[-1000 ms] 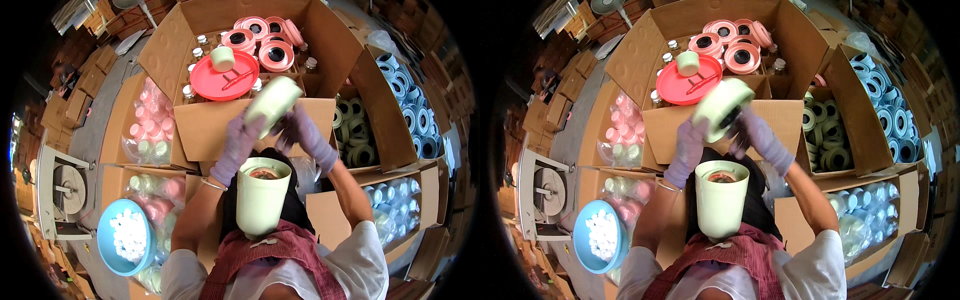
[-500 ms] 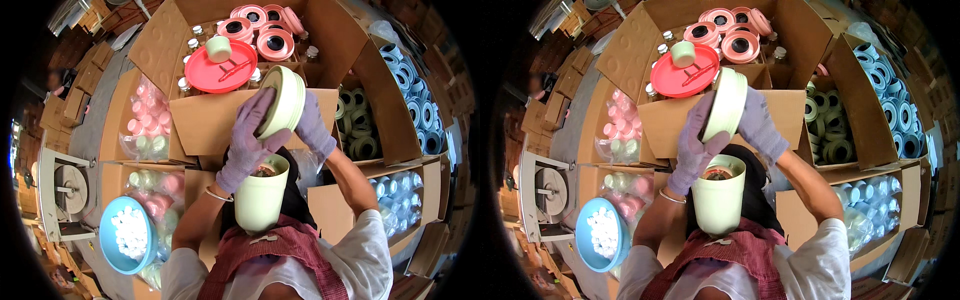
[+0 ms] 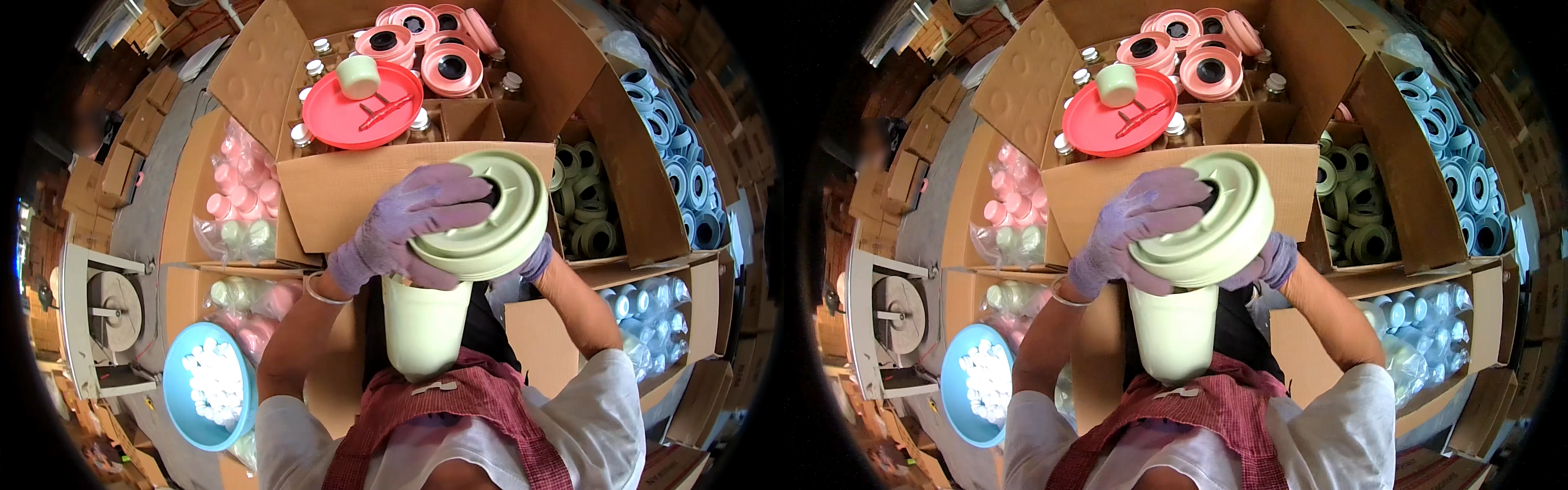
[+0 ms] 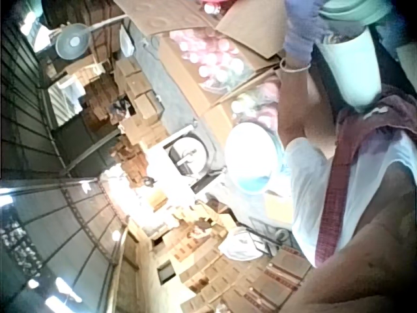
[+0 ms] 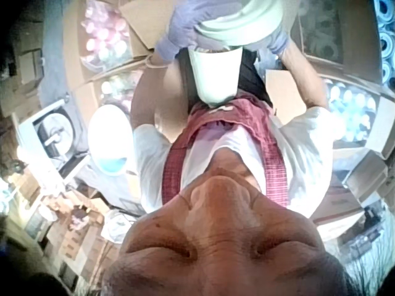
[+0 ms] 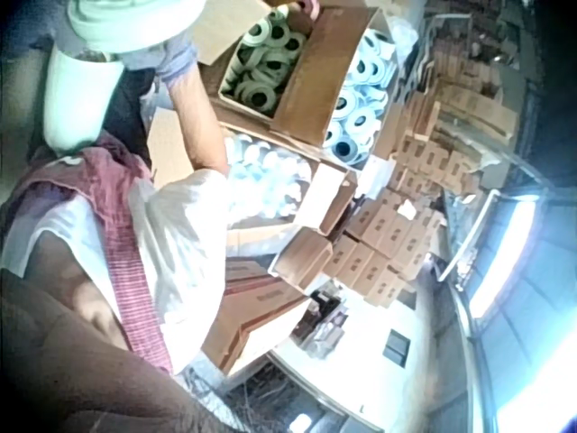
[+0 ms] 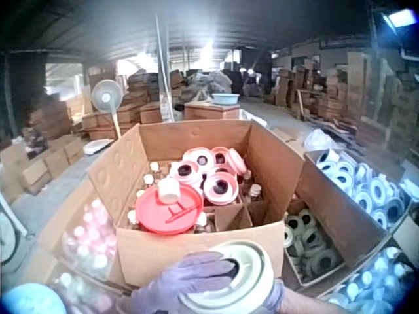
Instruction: The person assembles thermos bottles by inserting inner liners, placing lids, and wrapping them in plastic bags. They handle pink, green, and blue thermos bodies, lids, and liners, placing the finished units into a cardboard box.
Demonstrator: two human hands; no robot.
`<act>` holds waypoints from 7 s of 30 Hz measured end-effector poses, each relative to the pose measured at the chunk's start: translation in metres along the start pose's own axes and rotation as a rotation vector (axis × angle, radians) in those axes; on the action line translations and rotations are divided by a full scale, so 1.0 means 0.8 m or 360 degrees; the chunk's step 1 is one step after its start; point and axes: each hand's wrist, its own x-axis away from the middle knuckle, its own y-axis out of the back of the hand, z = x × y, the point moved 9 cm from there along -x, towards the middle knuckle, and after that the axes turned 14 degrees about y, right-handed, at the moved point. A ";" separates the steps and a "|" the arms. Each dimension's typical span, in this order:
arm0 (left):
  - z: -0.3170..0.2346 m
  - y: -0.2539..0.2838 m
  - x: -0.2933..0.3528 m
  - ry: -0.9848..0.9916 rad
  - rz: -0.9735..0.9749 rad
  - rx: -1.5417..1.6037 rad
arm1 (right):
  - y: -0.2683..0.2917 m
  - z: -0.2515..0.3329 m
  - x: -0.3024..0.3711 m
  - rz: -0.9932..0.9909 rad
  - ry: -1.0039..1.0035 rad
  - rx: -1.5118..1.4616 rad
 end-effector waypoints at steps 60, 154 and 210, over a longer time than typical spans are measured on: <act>0.054 -0.112 0.106 0.1257 0.0657 -0.0178 | 0.040 0.042 0.187 -0.1378 -0.0748 0.0009; 0.114 0.034 0.363 0.1823 -0.1533 0.0938 | 0.040 -0.114 -0.294 0.0328 0.0363 0.2190; 0.192 0.085 0.227 0.1682 -0.1049 0.1389 | -0.053 0.212 -0.134 0.0932 0.0915 0.1678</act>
